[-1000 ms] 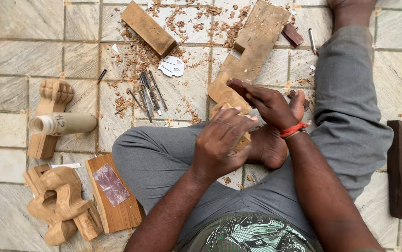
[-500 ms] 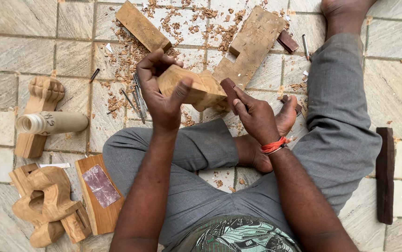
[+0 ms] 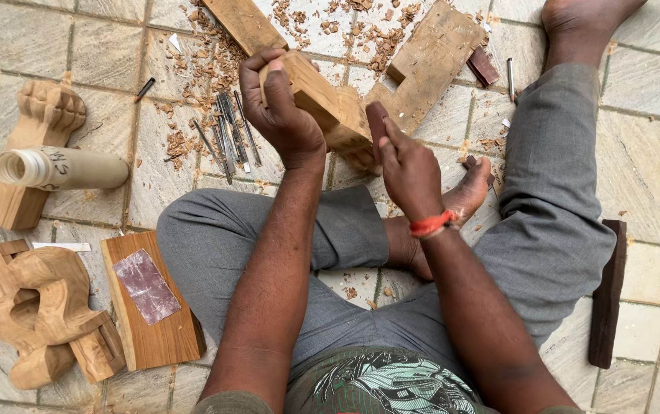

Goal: The person sits on the floor and uses a sanding block to smooth the surface of a carved wooden piece. They rotate the piece to sand different sides and occasionally inspect the work.

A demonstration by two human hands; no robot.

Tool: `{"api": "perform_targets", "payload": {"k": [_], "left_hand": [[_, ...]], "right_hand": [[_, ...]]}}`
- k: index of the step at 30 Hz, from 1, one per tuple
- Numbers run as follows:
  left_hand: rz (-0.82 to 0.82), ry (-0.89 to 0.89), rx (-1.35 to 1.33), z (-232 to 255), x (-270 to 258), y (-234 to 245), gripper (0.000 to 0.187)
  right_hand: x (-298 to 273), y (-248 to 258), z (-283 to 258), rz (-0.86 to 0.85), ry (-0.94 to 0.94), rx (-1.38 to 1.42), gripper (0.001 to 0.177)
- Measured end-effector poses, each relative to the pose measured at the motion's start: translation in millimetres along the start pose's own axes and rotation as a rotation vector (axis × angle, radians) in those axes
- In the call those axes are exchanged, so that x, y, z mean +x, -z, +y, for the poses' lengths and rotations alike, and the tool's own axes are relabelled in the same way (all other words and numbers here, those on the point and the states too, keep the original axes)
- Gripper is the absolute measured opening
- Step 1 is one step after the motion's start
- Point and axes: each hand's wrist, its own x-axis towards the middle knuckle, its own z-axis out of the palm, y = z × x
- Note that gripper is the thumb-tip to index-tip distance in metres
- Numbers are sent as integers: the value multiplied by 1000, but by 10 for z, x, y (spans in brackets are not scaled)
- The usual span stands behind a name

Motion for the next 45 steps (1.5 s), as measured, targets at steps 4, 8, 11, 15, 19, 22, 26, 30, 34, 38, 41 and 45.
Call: {"api": "perform_targets", "payload": {"k": [4, 8, 11, 15, 19, 22, 26, 30, 34, 38, 41, 45], "left_hand": [[29, -71, 75, -47, 130, 29, 25], [-32, -129, 153, -106, -89, -38, 25], [-6, -105, 121, -18, -23, -98, 26], [12, 3, 28, -14, 13, -2, 27], [-58, -172, 183, -45, -65, -65, 27], [-22, -165, 135, -4, -10, -84, 27], [28, -101, 95, -68, 91, 70, 27], [-1, -137, 155, -84, -41, 126, 28], [-32, -146, 141, -38, -38, -87, 26], [17, -208, 183, -9, 44, 28, 26], [54, -65, 71, -35, 8, 98, 27], [37, -54, 91, 0, 64, 157, 28]], "right_hand": [[51, -18, -94, 42, -13, -120, 39], [36, -51, 33, -26, -161, -83, 40], [69, 8, 36, 20, -4, -34, 39], [-91, -12, 19, 25, -51, -67, 40], [101, -151, 109, 47, -124, -64, 39], [121, -87, 141, -6, -60, -94, 40], [-373, 681, 154, -318, 212, 461, 38], [-327, 1700, 23, -299, -342, 612, 45], [776, 1856, 40, 35, -241, 513, 46], [764, 1514, 205, 193, -162, 490, 46], [213, 1479, 315, 221, -220, 509, 47], [-304, 616, 237, 38, -178, 501, 47]]}}
